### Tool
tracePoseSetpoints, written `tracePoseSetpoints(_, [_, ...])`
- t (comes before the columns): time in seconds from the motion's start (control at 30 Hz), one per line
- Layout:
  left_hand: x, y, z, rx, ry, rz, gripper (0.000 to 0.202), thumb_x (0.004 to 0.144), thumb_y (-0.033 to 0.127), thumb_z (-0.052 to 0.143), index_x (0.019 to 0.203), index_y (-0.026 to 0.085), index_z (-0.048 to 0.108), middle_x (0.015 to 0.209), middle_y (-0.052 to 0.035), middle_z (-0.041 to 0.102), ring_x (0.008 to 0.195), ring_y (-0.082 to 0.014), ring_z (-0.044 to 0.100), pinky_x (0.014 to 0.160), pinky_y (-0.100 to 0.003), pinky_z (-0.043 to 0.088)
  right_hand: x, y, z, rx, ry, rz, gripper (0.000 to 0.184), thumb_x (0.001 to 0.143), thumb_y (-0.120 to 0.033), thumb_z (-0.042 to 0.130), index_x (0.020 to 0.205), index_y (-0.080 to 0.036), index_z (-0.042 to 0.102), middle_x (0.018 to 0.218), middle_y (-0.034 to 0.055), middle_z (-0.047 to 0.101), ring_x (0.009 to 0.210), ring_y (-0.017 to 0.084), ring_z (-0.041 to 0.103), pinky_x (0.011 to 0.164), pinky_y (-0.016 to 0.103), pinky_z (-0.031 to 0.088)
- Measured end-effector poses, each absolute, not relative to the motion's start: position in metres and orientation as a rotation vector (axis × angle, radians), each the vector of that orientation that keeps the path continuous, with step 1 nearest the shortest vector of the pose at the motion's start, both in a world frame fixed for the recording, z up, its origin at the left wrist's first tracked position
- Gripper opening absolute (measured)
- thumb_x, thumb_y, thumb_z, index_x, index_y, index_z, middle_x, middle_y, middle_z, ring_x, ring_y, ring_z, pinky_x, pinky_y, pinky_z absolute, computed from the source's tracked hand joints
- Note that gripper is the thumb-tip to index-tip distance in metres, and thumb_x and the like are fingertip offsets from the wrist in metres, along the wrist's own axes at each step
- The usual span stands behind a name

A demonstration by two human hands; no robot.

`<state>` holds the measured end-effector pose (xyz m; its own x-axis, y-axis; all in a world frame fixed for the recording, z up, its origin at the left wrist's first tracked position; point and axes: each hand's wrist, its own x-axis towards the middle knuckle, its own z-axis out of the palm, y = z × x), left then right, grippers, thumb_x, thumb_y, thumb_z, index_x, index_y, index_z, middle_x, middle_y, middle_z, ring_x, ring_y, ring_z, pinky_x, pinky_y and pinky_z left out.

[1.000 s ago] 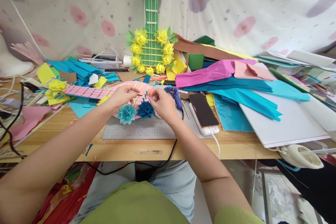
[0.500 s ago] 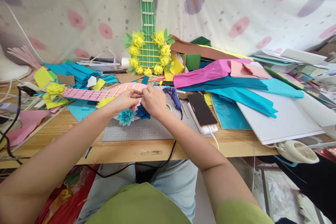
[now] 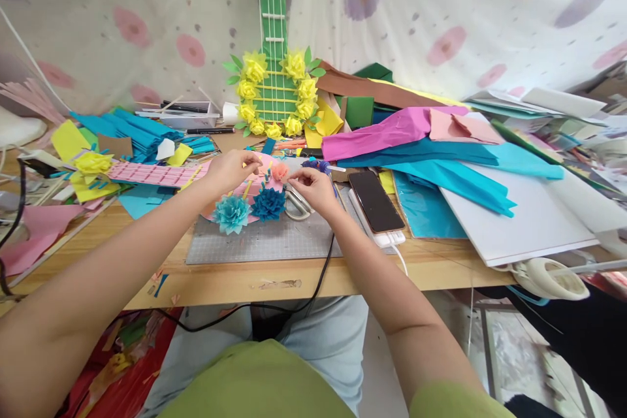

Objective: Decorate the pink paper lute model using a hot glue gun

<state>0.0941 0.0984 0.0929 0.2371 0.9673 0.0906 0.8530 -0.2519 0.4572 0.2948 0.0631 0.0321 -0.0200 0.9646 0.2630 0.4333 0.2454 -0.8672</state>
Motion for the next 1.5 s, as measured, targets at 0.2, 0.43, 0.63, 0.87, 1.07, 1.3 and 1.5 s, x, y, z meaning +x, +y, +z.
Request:
tracePoseSetpoints(0.2, [0.107,0.116,0.083,2.512,1.524,0.249,0.016,0.067,0.038,0.066,0.076,0.025,0.064,0.081,-0.0021,0.067,0.084,-0.0218,0.060,0.072,-0.027,0.038,0.292,0.066,0.011,-1.309,-1.762,0.507,0.021,0.077,-0.037,0.058,0.081,-0.020,0.070,0.070,0.0020,0.058,0.062,0.012,0.048,0.060,0.025,0.039])
tracePoseSetpoints(0.43, [0.118,0.126,0.080,2.644,1.424,0.216,0.017,0.068,0.028,0.064,0.084,0.024,0.060,0.085,-0.0033,0.064,0.086,-0.0222,0.060,0.072,-0.028,0.038,0.292,0.071,0.005,-1.253,-2.054,0.120,0.023,0.086,-0.031,0.051,0.086,-0.023,0.072,0.076,0.0045,0.061,0.076,0.016,0.055,0.069,0.027,0.042])
tracePoseSetpoints(0.63, [0.122,0.130,0.076,2.683,1.461,0.263,0.004,0.072,0.026,0.056,0.075,0.023,0.055,0.083,-0.0038,0.065,0.077,-0.0222,0.060,0.062,-0.029,0.034,0.291,0.073,0.005,-1.248,-2.168,-0.061,0.030,0.091,-0.033,0.044,0.092,-0.024,0.072,0.077,0.0060,0.063,0.077,0.018,0.054,0.068,0.028,0.040])
tracePoseSetpoints(0.87, [0.119,0.131,0.072,2.661,1.436,0.280,0.006,0.074,0.028,0.053,0.076,0.023,0.057,0.082,-0.0031,0.064,0.074,-0.0204,0.059,0.063,-0.029,0.035,0.290,0.077,-0.001,-1.237,-2.187,-0.113,0.032,0.092,-0.036,0.042,0.092,-0.024,0.072,0.077,0.0060,0.063,0.075,0.018,0.053,0.068,0.029,0.039])
tracePoseSetpoints(1.07, [0.119,0.132,0.070,2.643,1.426,0.291,0.008,0.075,0.029,0.054,0.078,0.023,0.057,0.078,-0.0024,0.063,0.071,-0.0190,0.057,0.061,-0.028,0.033,0.288,0.082,-0.006,-1.247,-2.149,-0.124,0.031,0.092,-0.035,0.044,0.090,-0.023,0.072,0.076,0.0060,0.063,0.076,0.017,0.054,0.067,0.028,0.039])
tracePoseSetpoints(1.3, [0.116,0.129,0.071,2.749,1.312,0.251,0.016,0.080,0.023,0.048,0.089,0.024,0.061,0.091,-0.0017,0.064,0.079,-0.0174,0.058,0.059,-0.027,0.032,0.287,0.088,-0.012,-1.131,-2.080,-0.303,0.031,0.091,-0.034,0.046,0.080,-0.020,0.071,0.069,0.0048,0.061,0.068,0.016,0.052,0.061,0.027,0.037])
tracePoseSetpoints(1.5, [0.114,0.130,0.069,2.812,1.282,0.202,0.022,0.079,0.020,0.046,0.080,0.024,0.068,0.092,-0.0018,0.061,0.078,-0.0160,0.059,0.058,-0.027,0.033,0.288,0.090,-0.015,-1.069,-2.166,-0.404,0.030,0.092,-0.033,0.045,0.083,-0.022,0.071,0.072,0.0039,0.064,0.068,0.015,0.052,0.061,0.028,0.035])
